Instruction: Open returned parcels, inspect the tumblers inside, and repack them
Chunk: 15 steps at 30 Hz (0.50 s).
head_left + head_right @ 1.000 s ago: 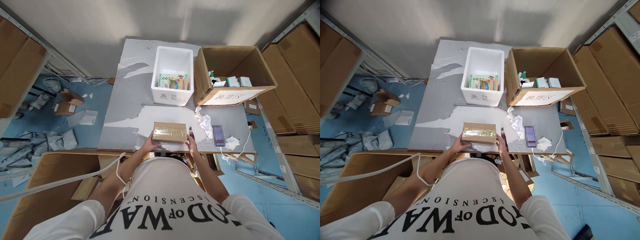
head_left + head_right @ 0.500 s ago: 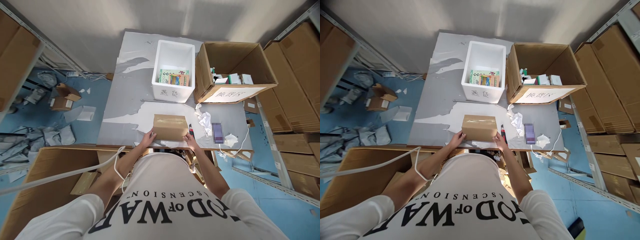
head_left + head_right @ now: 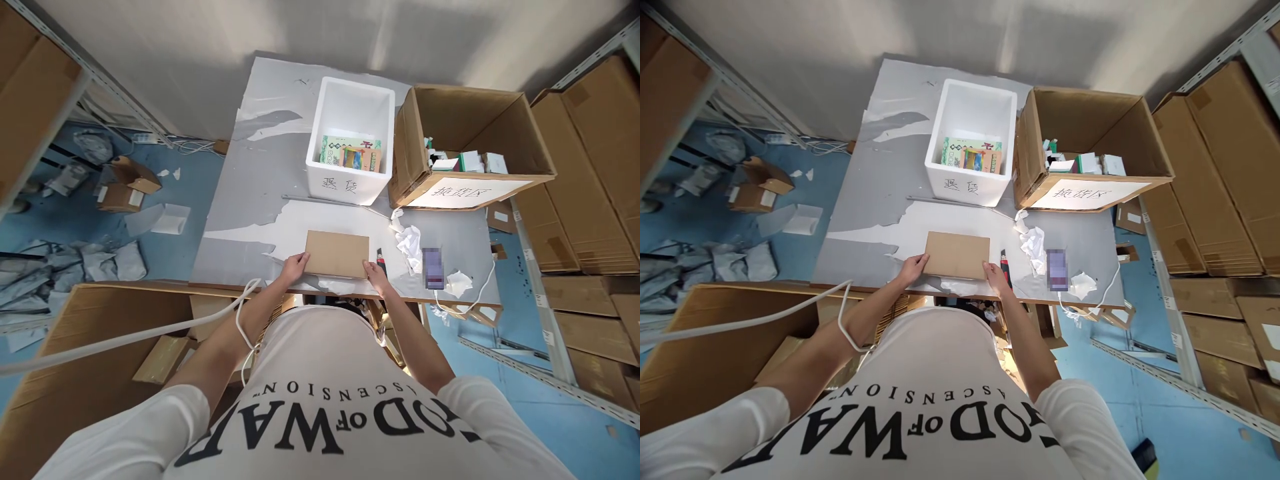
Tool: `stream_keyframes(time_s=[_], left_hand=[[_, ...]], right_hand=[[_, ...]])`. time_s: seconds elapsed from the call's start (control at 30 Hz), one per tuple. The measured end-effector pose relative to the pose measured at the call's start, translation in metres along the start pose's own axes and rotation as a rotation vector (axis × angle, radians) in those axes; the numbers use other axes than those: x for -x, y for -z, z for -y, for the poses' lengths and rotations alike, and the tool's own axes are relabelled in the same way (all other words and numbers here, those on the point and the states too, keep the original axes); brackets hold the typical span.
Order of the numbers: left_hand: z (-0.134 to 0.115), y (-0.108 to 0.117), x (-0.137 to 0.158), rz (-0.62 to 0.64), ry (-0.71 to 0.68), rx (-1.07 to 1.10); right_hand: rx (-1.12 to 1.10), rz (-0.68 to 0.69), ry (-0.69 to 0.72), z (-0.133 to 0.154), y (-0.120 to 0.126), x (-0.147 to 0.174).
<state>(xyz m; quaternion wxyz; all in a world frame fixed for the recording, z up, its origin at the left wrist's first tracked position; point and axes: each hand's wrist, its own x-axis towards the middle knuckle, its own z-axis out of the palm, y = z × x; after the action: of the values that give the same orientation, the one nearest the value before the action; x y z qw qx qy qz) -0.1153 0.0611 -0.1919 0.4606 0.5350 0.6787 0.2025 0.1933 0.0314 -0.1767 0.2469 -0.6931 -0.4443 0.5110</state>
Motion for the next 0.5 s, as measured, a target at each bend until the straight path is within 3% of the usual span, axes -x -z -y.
stream_keyframes(time_s=[0.23,0.4,0.5], left_hand=[[0.009,-0.006,-0.005,-0.012,0.058,0.088],[0.027,-0.015,-0.002,0.0,0.126,0.453],[0.039,-0.015,0.007,0.013,0.094,0.542]], right_hand=[[-0.107,0.03,-0.095,-0.001,-0.002,0.0],[-0.282,-0.014,-0.11,-0.011,-0.006,0.004],[-0.278,-0.035,-0.075,-0.023,-0.006,0.008]])
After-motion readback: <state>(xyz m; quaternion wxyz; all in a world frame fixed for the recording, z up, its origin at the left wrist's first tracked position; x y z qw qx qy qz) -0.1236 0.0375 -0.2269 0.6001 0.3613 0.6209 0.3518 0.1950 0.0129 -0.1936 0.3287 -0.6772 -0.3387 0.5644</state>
